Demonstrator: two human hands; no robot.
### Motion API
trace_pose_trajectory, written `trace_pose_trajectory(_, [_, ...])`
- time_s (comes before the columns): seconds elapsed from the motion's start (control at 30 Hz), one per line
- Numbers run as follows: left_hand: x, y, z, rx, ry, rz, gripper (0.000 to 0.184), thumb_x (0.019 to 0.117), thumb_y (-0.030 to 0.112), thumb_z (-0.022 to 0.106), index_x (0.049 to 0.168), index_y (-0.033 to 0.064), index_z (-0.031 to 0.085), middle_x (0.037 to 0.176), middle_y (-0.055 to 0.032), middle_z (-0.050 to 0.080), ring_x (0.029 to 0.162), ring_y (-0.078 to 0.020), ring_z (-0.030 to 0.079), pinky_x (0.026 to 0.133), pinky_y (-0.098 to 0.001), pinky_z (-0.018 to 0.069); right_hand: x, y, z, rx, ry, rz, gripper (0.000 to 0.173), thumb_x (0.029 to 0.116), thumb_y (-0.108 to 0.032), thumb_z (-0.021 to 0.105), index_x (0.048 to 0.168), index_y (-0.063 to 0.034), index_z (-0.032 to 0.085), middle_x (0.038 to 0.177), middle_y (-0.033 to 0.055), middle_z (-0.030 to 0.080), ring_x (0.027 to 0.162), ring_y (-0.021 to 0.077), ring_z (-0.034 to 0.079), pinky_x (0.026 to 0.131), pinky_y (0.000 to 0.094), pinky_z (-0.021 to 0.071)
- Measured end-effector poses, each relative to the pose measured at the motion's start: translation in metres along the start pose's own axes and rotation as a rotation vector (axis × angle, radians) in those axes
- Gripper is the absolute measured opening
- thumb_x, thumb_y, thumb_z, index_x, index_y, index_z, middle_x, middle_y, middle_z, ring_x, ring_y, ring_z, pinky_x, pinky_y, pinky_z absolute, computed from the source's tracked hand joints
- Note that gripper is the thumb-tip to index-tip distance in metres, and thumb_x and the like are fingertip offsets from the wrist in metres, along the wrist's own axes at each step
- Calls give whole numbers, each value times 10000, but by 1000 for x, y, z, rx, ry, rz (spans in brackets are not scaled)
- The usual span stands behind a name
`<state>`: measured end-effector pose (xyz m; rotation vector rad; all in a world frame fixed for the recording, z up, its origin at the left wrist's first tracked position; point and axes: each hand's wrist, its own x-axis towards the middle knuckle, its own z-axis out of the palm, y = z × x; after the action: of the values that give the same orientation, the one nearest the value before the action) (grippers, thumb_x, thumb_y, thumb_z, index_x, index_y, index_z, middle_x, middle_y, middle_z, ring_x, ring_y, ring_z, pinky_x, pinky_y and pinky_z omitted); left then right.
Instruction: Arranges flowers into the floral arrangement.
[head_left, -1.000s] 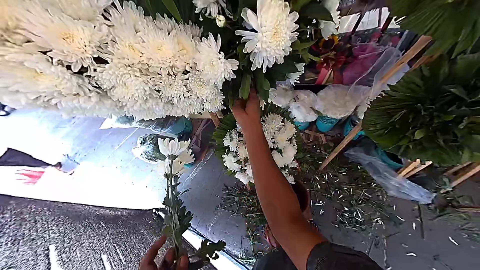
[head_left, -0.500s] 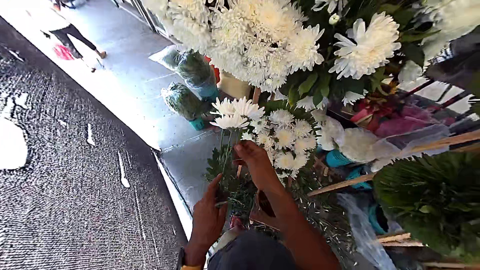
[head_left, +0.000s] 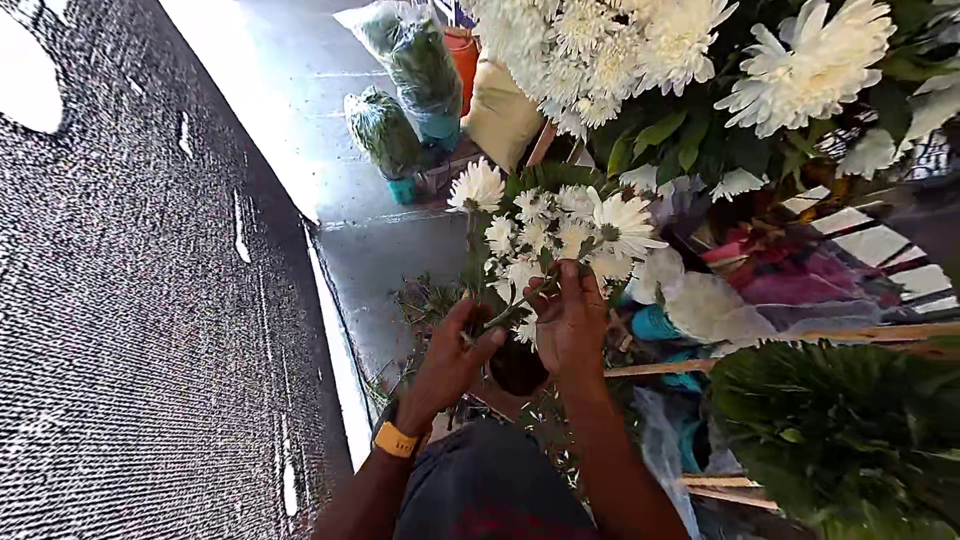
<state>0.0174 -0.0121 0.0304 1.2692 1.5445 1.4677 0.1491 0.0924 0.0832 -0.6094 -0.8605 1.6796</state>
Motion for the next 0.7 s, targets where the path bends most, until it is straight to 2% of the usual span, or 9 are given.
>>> trace_pose_trajectory(0.07, [0, 3, 16, -61, -16, 74, 652, 995, 648, 477, 1216, 58, 643, 1078, -30, 643, 877, -72, 610, 754, -280, 549, -5, 1, -3, -4, 13, 40, 155, 1089, -183, 467, 1118, -89, 587, 973, 73, 656, 788, 172, 700, 747, 358, 639])
trace_pose_trajectory(0.23, [-11, 1, 30, -163, -65, 61, 508, 1056, 514, 449, 1056, 71, 698, 951, 8, 627, 744, -33, 575, 631, -220, 512, -6, -12, -16, -51, 51, 76, 198, 1088, -152, 467, 1039, -44, 626, 913, 89, 671, 781, 188, 705, 730, 358, 637])
trace_pose_trajectory(0.3, [-24, -1, 23, -175, -129, 18, 527, 1052, 565, 423, 1035, 108, 684, 896, 43, 651, 692, -18, 579, 593, -213, 511, 9, -28, -30, -65, 172, -23, 176, 1089, -188, 471, 1040, -101, 616, 885, 26, 671, 755, 133, 689, 703, 307, 624])
trace_pose_trajectory(0.37, [-33, -5, 17, -105, -123, 15, 567, 1016, 639, 441, 1087, 140, 702, 898, 38, 644, 679, -39, 566, 585, -233, 505, 28, -47, -53, -135, 230, -126, 144, 1096, -242, 463, 1108, -139, 562, 932, 0, 645, 813, 129, 673, 770, 339, 614])
trace_pose_trajectory(0.43, [-31, -3, 19, 61, -77, 21, 573, 971, 661, 512, 1152, 161, 726, 1042, -12, 643, 880, -99, 605, 766, -322, 542, 18, -46, -58, -317, 127, -81, 171, 1081, -237, 489, 1157, -97, 552, 981, 32, 642, 850, 149, 658, 800, 371, 597])
trace_pose_trajectory(0.5, [-21, 2, 36, 143, -4, 50, 530, 962, 617, 563, 1097, 137, 745, 1129, -79, 658, 998, -153, 631, 851, -389, 555, -8, -22, -49, -401, -9, 34, 163, 1049, -163, 544, 1102, -22, 606, 952, 62, 685, 786, 132, 654, 729, 320, 584])
trace_pose_trajectory(0.57, [-15, 4, 51, 150, 49, 106, 404, 1007, 462, 538, 931, 110, 722, 1011, -67, 651, 906, -138, 631, 774, -353, 553, -22, -3, -40, -291, 18, 103, 158, 1052, -128, 540, 1070, 8, 618, 895, 68, 667, 706, 113, 636, 666, 278, 582])
trace_pose_trajectory(0.63, [-21, -1, 49, 112, 56, 147, 367, 1018, 372, 494, 892, 94, 697, 950, -51, 653, 845, -103, 628, 737, -315, 550, -8, -16, -36, -203, 153, 4, 155, 1084, -160, 471, 1108, -38, 563, 894, 36, 626, 721, 99, 625, 688, 275, 579])
trace_pose_trajectory(0.7, [-37, -17, 37, 50, 116, 164, 377, 1022, 386, 494, 904, 90, 695, 910, -27, 654, 796, -59, 621, 711, -272, 553, 23, -51, -45, -308, 191, -270, 102, 1078, -158, 465, 1117, -97, 538, 906, -7, 625, 756, 97, 641, 731, 302, 592])
